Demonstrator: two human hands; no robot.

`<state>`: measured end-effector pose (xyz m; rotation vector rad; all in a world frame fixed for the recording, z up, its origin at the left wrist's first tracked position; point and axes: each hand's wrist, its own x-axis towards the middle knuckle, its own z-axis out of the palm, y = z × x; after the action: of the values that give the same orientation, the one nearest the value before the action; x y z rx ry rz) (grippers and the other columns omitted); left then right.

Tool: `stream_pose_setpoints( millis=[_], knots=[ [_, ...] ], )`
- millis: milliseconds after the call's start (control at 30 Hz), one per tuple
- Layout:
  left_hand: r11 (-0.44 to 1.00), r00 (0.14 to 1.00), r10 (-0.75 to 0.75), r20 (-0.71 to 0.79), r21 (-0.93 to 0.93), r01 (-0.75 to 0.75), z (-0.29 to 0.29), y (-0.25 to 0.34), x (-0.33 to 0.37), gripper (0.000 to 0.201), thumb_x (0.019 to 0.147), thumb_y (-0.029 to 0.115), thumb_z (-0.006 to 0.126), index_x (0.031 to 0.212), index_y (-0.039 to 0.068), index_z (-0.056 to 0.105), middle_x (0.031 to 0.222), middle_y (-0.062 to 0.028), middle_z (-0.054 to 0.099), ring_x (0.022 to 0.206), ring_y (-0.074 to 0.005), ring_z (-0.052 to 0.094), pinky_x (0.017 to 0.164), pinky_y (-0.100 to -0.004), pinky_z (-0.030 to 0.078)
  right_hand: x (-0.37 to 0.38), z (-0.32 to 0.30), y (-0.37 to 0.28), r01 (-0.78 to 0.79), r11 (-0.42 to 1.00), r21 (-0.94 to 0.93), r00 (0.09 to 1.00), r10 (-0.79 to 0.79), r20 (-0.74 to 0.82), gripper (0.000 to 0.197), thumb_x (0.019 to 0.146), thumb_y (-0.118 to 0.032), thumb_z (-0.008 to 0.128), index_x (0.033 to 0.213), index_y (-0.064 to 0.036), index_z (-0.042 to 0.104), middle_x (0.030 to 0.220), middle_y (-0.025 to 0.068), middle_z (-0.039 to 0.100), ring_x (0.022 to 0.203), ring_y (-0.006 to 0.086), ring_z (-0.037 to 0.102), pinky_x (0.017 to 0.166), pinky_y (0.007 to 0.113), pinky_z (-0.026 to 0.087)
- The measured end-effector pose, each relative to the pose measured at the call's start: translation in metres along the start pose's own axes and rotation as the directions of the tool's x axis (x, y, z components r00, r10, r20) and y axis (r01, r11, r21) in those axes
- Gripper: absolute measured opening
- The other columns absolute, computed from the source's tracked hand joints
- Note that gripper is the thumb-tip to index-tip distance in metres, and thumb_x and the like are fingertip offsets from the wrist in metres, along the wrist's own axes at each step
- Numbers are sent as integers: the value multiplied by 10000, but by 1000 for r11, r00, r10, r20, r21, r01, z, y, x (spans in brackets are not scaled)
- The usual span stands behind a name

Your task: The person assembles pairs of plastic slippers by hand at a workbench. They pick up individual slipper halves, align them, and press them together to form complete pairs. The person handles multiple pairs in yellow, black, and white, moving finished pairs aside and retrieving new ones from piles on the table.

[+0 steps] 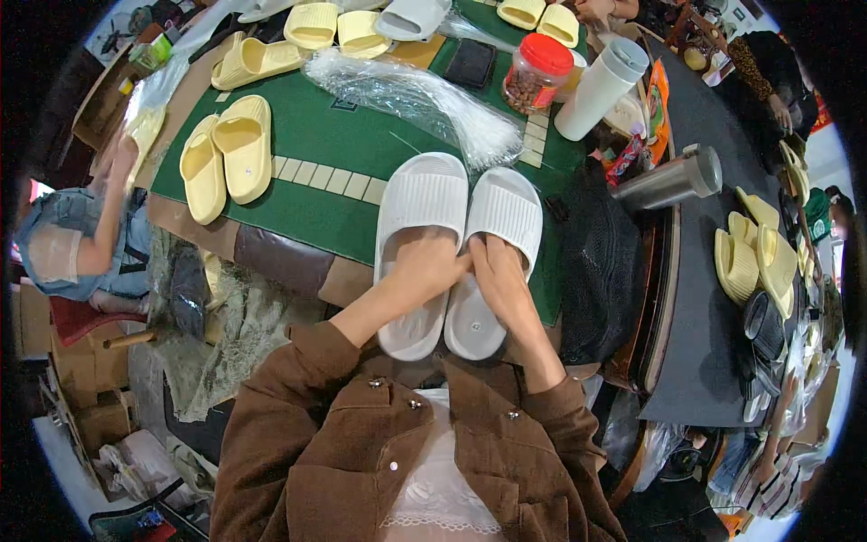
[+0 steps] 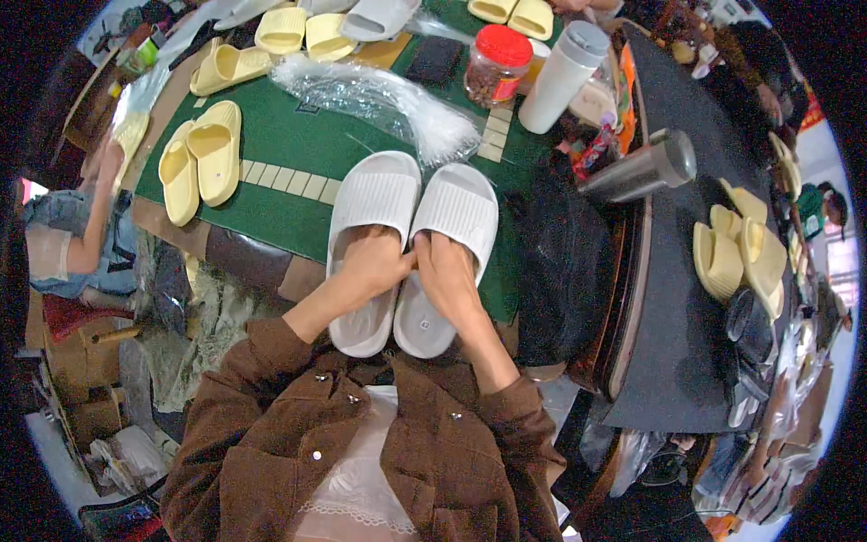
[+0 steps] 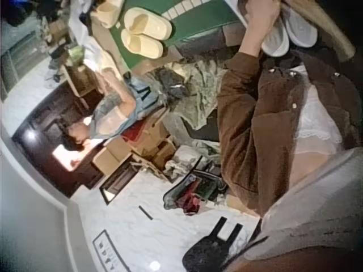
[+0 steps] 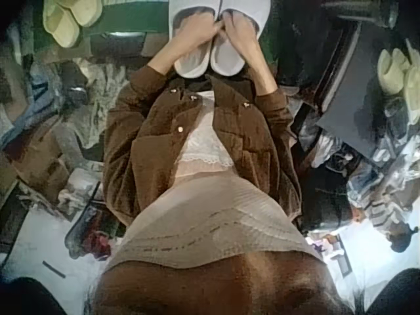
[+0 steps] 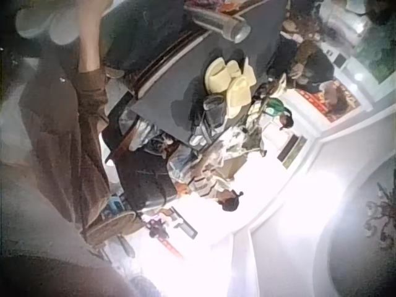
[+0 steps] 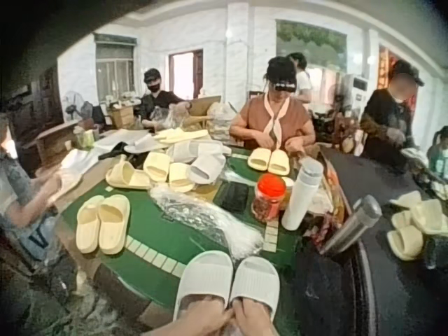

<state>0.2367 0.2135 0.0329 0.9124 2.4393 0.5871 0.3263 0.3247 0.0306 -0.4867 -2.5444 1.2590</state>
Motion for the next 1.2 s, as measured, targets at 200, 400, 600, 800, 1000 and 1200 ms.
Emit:
stream_pose_setpoints(
  millis=[200,400,600,800,1000,1200],
  knots=[
    [998,996,60,-63,32,-58,10,-6,-3,539,944,416,481,992,-98,636,1000,-337,631,913,-469,634,798,-517,521,-28,-25,-11,296,955,-16,945,-295,-144,189,899,-85,604,1018,54,651,947,216,677,825,387,661,715,427,515],
    [999,999,46,11,16,-46,14,-4,-27,605,964,460,407,820,-52,694,829,-276,673,786,-440,669,753,-519,530,23,-65,-10,84,988,-132,956,-118,-268,149,884,-131,623,959,-21,690,901,175,683,802,332,673,695,378,519],
    [997,997,47,-54,72,-43,21,-3,-25,630,957,488,391,853,-53,697,892,-302,664,804,-465,662,774,-534,522,74,-42,14,-71,959,-274,979,14,-203,234,847,-258,665,901,-33,696,920,156,663,854,350,653,737,446,511],
    [998,991,67,-112,-5,-68,22,-5,-27,588,947,472,454,863,-69,668,804,-297,657,729,-473,644,687,-529,526,80,-24,14,-9,954,-301,989,-36,-142,182,800,-199,699,870,-31,692,887,147,655,857,349,652,738,446,508],
    [999,999,42,-29,2,-42,11,1,-29,607,952,511,424,979,-45,665,962,-282,663,804,-441,662,703,-510,539,68,-25,-3,119,983,140,977,-91,-193,130,873,-61,610,962,1,683,778,104,685,660,184,637,621,307,484],
    [1000,999,6,47,17,-7,8,4,-28,599,968,512,415,972,-34,662,928,-264,669,818,-435,659,726,-508,539,89,-8,-10,109,994,24,994,-110,8,242,890,-185,608,978,24,691,757,166,675,655,217,653,624,333,495]
  ],
)
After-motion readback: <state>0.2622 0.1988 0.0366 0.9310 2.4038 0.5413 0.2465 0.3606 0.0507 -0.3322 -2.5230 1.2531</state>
